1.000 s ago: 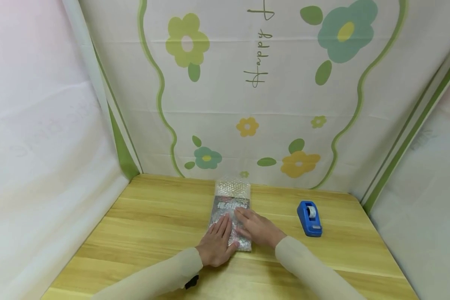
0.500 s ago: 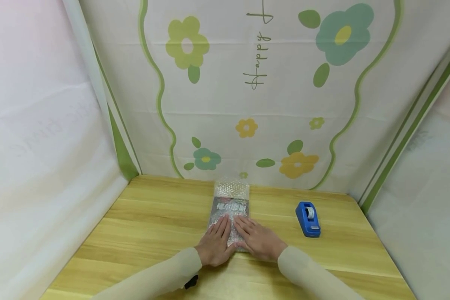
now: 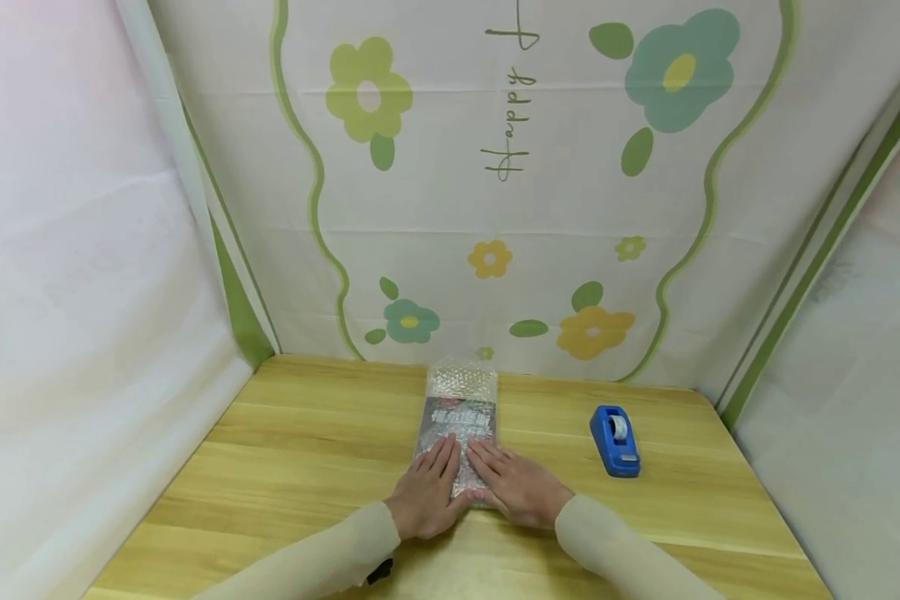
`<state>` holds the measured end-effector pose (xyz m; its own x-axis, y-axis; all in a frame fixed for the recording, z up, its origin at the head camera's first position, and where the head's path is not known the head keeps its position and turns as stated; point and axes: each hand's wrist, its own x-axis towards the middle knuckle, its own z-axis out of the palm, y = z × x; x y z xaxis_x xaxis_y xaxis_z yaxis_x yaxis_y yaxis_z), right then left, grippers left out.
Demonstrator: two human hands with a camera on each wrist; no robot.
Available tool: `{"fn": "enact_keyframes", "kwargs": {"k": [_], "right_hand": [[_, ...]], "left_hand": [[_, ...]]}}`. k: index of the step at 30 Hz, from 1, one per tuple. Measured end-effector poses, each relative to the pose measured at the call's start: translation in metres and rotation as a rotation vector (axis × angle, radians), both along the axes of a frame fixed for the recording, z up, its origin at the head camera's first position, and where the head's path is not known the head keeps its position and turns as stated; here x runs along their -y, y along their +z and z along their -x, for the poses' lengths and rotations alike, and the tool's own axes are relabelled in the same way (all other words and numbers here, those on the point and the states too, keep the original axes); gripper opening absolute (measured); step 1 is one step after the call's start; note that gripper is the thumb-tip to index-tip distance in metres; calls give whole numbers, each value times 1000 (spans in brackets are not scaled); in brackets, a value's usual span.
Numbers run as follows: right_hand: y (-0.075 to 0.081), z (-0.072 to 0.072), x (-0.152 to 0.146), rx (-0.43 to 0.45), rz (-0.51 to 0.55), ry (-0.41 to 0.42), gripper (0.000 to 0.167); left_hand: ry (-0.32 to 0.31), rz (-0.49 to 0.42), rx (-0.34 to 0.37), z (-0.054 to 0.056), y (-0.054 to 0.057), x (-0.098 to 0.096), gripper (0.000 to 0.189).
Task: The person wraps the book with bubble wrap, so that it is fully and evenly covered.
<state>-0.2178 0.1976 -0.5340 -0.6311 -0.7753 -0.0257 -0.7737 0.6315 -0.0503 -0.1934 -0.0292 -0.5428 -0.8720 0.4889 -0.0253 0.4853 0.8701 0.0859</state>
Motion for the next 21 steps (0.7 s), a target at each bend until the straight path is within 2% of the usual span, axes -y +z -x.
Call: {"fn": "enact_keyframes", "kwargs": {"k": [3, 11, 14, 18, 21], "right_hand": [[-1, 1, 1, 18, -5, -10, 68], [0, 4, 1, 2, -8, -5, 68], [0, 3, 1, 11, -5, -7, 68], [-2, 2, 0, 33, -9, -18, 69], [-1, 2, -1, 55, -13, -28, 70]], "left_hand": [[-3, 27, -45, -1, 3, 1, 80], [-38, 19, -104, 6, -4, 1, 78], [-58, -2, -90, 7, -5, 1, 77], [-63, -56, -25, 8, -7, 1, 76], [-63, -64, -3, 8, -10, 0, 77]]}}
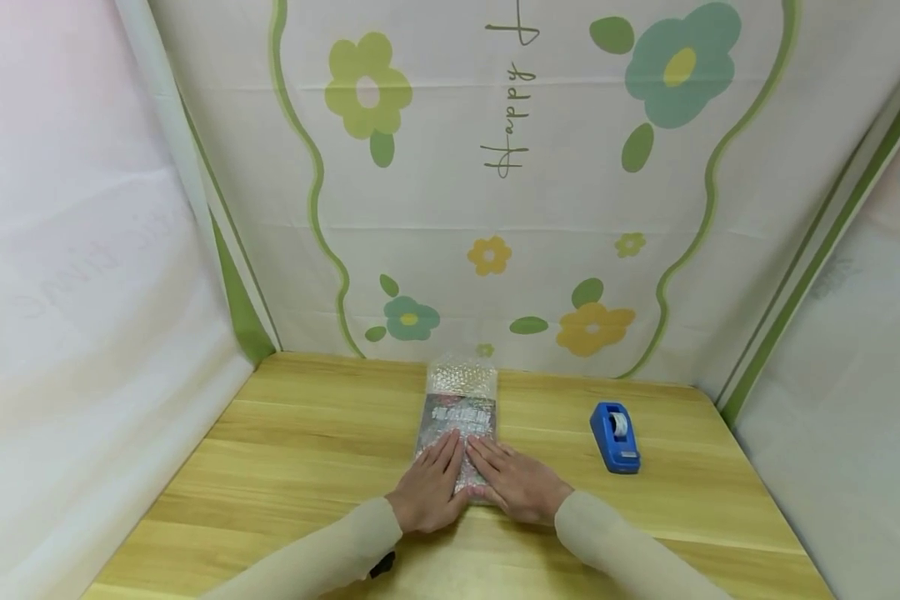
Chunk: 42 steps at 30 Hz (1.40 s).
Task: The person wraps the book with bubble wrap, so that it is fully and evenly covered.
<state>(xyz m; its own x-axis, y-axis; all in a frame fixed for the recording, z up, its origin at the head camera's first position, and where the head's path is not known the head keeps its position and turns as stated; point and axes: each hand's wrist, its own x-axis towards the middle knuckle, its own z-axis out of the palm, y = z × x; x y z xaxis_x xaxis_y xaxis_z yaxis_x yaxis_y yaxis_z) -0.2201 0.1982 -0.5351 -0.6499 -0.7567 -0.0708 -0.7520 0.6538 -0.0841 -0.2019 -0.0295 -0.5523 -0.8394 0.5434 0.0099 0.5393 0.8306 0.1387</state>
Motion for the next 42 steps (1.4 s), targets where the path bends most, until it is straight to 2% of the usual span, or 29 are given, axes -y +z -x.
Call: {"fn": "enact_keyframes", "kwargs": {"k": [6, 9, 14, 22, 28, 32, 35, 42], "right_hand": [[12, 10, 0, 43, 11, -15, 65], [22, 20, 3, 70, 57, -33, 62], [39, 46, 8, 101, 157, -74, 60], [60, 92, 7, 51, 280, -192, 57], [64, 118, 7, -17, 374, -250, 56], [62, 132, 11, -27, 412, -270, 56], [60, 141, 14, -26, 437, -294, 57], [55, 157, 19, -92, 500, -321, 56]], "left_hand": [[7, 63, -47, 2, -4, 0, 78], [7, 79, -57, 2, -5, 0, 78], [9, 97, -43, 3, -3, 1, 79], [26, 104, -20, 3, 1, 0, 79], [33, 97, 0, 3, 3, -1, 80], [35, 98, 12, 3, 2, 0, 80], [31, 88, 17, 3, 0, 1, 81], [6, 68, -8, 0, -4, -1, 80]]}}
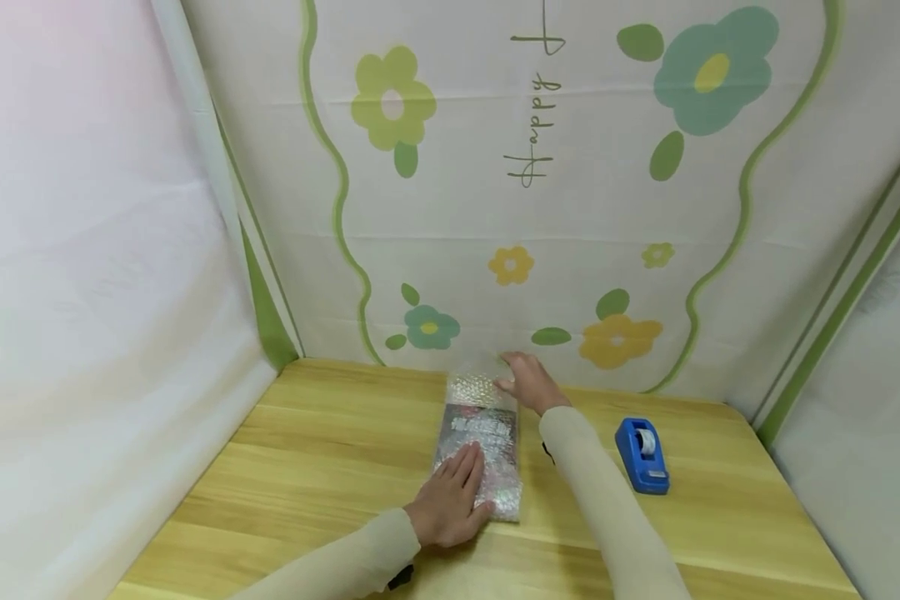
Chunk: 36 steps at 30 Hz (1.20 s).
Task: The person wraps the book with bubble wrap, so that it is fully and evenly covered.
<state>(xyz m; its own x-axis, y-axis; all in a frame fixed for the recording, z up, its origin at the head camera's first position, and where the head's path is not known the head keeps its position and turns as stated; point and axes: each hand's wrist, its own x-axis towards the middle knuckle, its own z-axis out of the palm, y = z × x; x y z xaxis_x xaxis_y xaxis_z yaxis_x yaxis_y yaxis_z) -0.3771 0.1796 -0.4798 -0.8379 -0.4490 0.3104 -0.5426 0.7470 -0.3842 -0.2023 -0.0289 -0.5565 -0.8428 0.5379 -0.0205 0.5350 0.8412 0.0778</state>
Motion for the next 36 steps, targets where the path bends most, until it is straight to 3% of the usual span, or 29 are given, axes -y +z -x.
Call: {"fn": "enact_keyframes", "kwargs": {"k": [8, 17, 23, 30, 36], "right_hand": [[1, 16, 10, -3, 9, -3, 57], [4, 35, 22, -78, 12, 3, 53], [-2, 44, 21, -61, -36, -40, 40], [-2, 52, 27, -112, -51, -75, 15], [-3, 52, 34, -138, -64, -112, 38]], "left_hand": [[9, 27, 10, 1, 2, 0, 81], [22, 56, -2, 3, 4, 3, 81], [4, 59, 16, 0, 1, -1, 82], [2, 37, 15, -2, 3, 0, 81], [10, 32, 57, -7, 14, 0, 81]]}}
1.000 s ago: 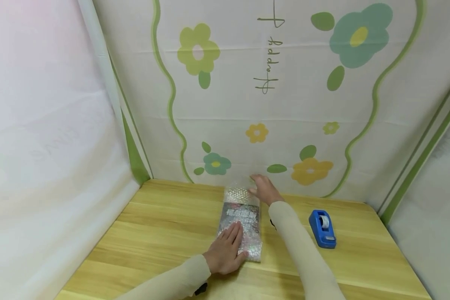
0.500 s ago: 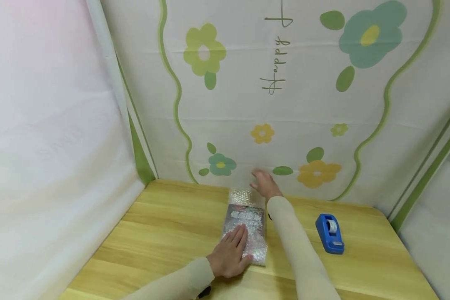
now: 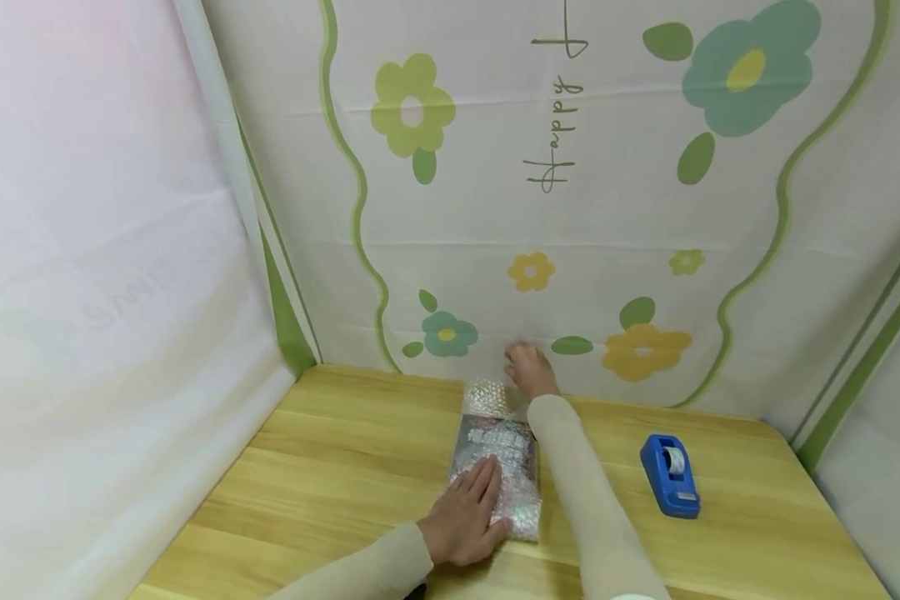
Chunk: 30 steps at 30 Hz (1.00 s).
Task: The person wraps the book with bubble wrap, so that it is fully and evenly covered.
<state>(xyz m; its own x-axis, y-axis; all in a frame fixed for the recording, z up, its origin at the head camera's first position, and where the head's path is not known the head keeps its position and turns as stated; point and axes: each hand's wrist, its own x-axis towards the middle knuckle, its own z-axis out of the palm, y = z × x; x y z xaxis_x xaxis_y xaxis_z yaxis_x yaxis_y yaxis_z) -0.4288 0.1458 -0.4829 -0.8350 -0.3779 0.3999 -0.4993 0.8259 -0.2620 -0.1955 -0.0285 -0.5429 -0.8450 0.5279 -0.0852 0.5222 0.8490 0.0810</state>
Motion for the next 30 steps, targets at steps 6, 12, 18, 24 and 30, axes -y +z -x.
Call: {"fn": "enact_keyframes", "kwargs": {"k": [6, 12, 18, 24, 30], "right_hand": [[-8, 0, -1, -9, -1, -17, 53], [-9, 4, 0, -48, -6, 20, 44], [3, 2, 1, -46, 20, 62, 19], [12, -4, 1, 42, 101, 152, 8], [2, -9, -4, 148, 166, 185, 14]], "left_hand": [[0, 35, -18, -2, -4, -3, 81], [-4, 40, -73, 1, -9, -3, 81], [-4, 61, -121, 6, -9, 0, 81], [-2, 66, -95, 8, -5, 3, 82], [-7, 51, -54, -2, 4, 2, 81]]}}
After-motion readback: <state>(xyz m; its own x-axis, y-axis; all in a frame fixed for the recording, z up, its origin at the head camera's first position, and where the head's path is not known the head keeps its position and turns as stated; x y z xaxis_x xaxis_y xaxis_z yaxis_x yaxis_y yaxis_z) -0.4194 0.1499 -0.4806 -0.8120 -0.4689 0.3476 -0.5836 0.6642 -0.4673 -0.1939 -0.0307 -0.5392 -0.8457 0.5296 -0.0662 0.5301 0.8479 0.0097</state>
